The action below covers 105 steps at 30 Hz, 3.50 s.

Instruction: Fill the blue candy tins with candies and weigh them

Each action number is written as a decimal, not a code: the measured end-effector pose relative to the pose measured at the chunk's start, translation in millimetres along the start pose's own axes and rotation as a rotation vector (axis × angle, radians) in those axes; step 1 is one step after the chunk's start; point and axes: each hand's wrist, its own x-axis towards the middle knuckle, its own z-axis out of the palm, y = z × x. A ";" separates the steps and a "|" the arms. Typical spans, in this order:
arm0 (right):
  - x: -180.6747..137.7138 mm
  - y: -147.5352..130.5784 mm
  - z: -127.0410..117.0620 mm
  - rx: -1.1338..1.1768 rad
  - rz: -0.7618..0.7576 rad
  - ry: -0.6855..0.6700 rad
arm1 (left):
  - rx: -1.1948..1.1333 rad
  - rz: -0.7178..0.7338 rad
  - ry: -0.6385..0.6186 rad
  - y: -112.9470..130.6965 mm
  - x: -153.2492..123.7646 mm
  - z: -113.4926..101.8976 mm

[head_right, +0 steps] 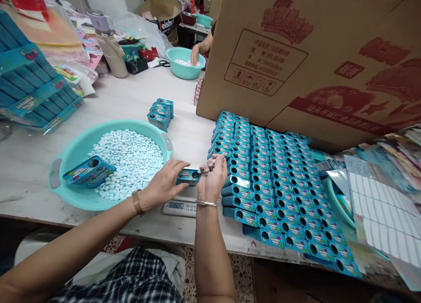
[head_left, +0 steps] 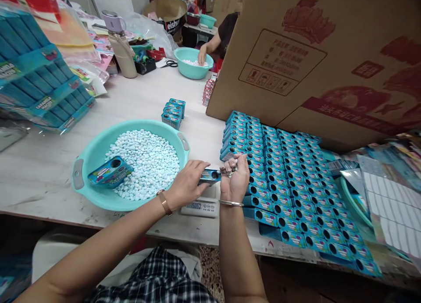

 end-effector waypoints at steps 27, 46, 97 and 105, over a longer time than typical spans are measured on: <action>15.0 -23.6 -15.0 0.216 0.122 0.018 | 0.055 0.086 -0.032 6.9 6.7 -13.0; 3.4 -11.9 -0.9 0.128 0.112 0.026 | 0.040 0.141 0.074 -4.7 4.4 2.3; -7.9 8.3 0.6 -0.042 -0.108 -0.068 | 0.184 0.047 -0.084 4.7 10.1 2.2; 9.8 -19.0 -15.4 0.315 0.135 -0.050 | 0.145 0.055 -0.057 2.2 6.4 -9.7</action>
